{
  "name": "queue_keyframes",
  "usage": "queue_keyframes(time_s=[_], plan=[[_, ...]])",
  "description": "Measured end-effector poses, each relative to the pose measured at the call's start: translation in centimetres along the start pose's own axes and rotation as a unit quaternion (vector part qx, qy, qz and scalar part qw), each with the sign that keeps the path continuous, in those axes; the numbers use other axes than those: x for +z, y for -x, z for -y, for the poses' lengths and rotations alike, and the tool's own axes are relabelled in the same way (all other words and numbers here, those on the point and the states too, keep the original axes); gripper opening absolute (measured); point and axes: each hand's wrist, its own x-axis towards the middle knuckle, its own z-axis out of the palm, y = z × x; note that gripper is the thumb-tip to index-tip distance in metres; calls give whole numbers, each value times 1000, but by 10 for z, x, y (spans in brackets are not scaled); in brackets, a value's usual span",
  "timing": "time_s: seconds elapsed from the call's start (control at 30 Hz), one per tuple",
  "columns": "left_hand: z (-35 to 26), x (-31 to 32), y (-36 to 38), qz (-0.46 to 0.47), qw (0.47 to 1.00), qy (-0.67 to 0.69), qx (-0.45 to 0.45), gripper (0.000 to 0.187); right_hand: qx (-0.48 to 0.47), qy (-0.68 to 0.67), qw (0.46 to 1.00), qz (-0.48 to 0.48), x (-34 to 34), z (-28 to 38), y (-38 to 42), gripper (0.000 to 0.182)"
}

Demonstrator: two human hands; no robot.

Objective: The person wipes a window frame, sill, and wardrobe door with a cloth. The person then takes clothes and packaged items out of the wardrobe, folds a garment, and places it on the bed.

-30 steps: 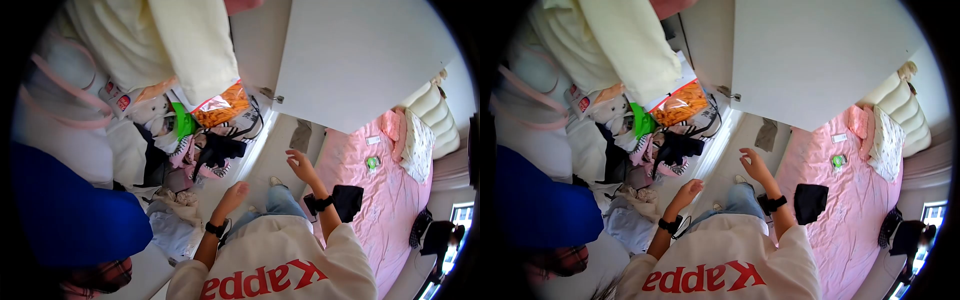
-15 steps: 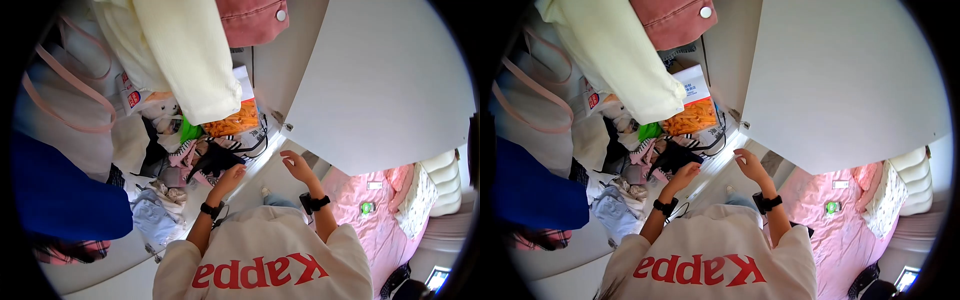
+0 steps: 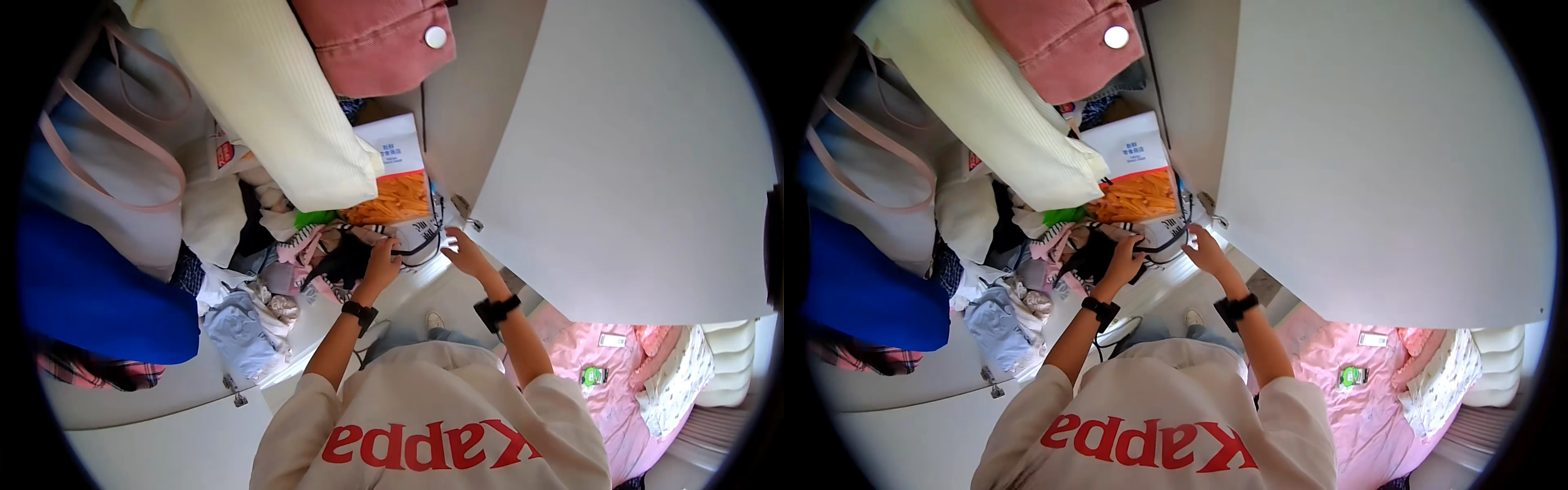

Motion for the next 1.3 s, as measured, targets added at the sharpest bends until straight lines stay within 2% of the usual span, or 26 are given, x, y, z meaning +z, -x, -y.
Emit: queue_keyframes(time_s=[0.07,0.1,0.13,0.23,0.27,0.37,0.4,0.5,0.53,0.6,0.63,0.67,0.77,0.83,0.93,1.03,1.07,1.13,1.2,1.3], plan=[[9,-20,-3,-32,999,-14,15,39,-21,29,999,-22,11,4,-47,62],[14,-33,-3,-46,998,-21,22,40,-60,96,991,-67,14,17,-64,65],[16,-48,-2,-51,998,-30,4,41,-69,110,987,-96,16,27,-80,66],[33,-82,3,-120,990,-68,22,41,-90,114,976,-164,26,36,-133,63],[45,-92,5,-101,994,29,-33,42,-92,111,973,-181,30,32,-148,61],[73,-109,6,-132,991,-28,-13,47,46,113,985,-123,22,32,-184,50],[83,-112,5,-122,992,-5,-28,50,56,103,989,-90,14,45,-180,37],[97,-116,-3,-134,987,84,-39,50,34,126,990,-44,9,63,-168,30],[99,-115,-8,-124,981,134,-65,50,-72,206,967,-131,14,57,-161,24],[99,-112,-18,-103,960,231,-116,50,-167,234,940,-182,8,59,-152,23],[89,-116,-22,-90,965,217,-119,51,-215,244,923,-206,7,62,-150,24],[78,-121,-25,-76,969,201,-122,51,-228,193,937,-180,7,66,-149,18],[64,-127,-25,-75,978,154,-121,53,-206,-21,978,-16,0,97,-144,11],[78,-123,-25,-76,981,155,-93,54,-223,-58,971,-64,4,113,-141,9],[100,-115,-23,-88,969,201,-109,56,-230,-115,957,-130,9,130,-145,10],[126,-102,-21,-62,965,219,-130,58,-203,-91,963,-150,4,145,-143,11],[134,-98,-18,-56,973,192,-118,54,-240,-45,956,-165,3,143,-144,12],[121,-102,-16,-81,969,218,-83,52,-213,-37,960,-178,-2,163,-126,12],[105,-119,-24,-117,955,270,-41,50,-213,-60,949,-223,0,163,-119,13],[69,-178,-42,-282,885,371,-10,53,-220,-102,943,-230,-6,162,-106,15]])
